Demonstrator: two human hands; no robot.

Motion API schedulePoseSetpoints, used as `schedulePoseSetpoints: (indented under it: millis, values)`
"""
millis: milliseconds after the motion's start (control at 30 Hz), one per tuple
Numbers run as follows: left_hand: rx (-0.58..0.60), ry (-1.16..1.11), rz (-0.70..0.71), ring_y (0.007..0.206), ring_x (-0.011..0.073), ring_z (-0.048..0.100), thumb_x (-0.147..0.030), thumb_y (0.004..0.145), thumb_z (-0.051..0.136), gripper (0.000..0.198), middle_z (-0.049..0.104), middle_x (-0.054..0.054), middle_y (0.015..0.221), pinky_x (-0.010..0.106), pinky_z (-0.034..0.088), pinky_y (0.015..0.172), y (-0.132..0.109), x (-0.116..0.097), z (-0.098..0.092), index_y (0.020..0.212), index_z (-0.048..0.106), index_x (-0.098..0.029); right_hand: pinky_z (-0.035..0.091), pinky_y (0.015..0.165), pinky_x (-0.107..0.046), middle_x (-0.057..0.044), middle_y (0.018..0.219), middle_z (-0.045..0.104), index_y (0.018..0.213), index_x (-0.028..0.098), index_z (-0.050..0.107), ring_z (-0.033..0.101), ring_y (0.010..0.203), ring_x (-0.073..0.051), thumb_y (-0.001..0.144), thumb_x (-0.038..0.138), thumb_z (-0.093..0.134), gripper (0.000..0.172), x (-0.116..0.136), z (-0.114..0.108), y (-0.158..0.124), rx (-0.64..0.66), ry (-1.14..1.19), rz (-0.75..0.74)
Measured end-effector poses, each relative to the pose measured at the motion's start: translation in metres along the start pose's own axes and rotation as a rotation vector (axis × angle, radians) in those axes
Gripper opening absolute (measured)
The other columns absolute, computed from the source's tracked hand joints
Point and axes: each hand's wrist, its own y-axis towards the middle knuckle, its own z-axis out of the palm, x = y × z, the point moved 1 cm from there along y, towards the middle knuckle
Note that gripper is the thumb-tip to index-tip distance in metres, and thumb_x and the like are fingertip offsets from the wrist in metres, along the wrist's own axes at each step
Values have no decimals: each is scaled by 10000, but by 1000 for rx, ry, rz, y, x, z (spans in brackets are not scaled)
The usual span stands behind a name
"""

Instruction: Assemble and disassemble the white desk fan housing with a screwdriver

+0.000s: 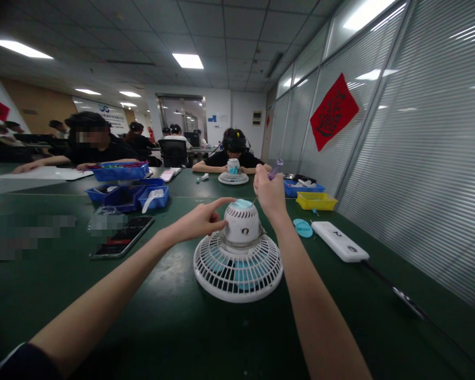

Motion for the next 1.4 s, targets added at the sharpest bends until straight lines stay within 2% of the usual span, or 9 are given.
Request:
schedulePoseSetpoints:
  millis: [167,467,600,767,900,1133,1300,1400]
  values:
    - [-22,71,-49,546,128,523,-361,816,509,629,561,-29,615,227,348,520,2,3,-1,1404,349,-202,223,359,-213,93,350,216,453,224,284,201,308,-57,901,322,438,484,0,-1,0,-11,18,-15]
    - [-28,153,-36,514,124,491,-363,820,489,626,536,-40,582,232,309,504,1,1,-1,1412,347,-219,222,353,-213,89,347,216,474,232,273,210,314,-66,907,436,415,500,-4,0,2,-28,-46,-42]
    - [-33,167,-30,523,120,482,-356,816,496,625,550,-33,605,236,307,513,1,2,-1,1406,351,-212,234,364,-213,86,348,222,468,231,272,230,321,-67,906,426,417,500,-4,-1,1,-34,-64,-49]
    - [-42,140,-25,624,145,542,-353,812,506,621,614,8,735,254,367,565,2,4,1,1391,355,-189,260,403,-225,68,344,285,427,221,302,291,340,-72,897,341,439,504,0,-3,-1,-26,-194,-50]
    - [-114,108,-20,736,176,574,-414,816,516,612,624,54,871,299,431,647,5,9,2,1364,397,-167,284,450,-234,45,366,357,392,209,339,354,381,-79,884,302,457,514,5,-7,-2,-24,-386,-106]
    - [-184,-32,14,962,204,570,-499,811,535,595,525,109,1195,357,497,799,8,16,5,1311,465,-182,295,508,-251,34,416,403,434,207,390,412,440,-104,884,306,456,465,19,-14,-6,-98,-510,-212]
    - [-241,-93,78,1064,212,552,-432,822,556,556,482,113,1272,342,513,807,8,15,10,1316,456,-198,290,550,-256,14,502,460,502,200,443,432,510,-117,898,325,433,415,28,-10,-11,-118,-578,-318]
    - [-266,-110,99,1086,214,548,-426,826,556,527,486,106,1289,339,512,809,8,14,9,1299,474,-207,294,564,-259,-2,547,500,555,198,471,454,544,-127,922,354,395,406,28,-4,-14,-103,-653,-319]
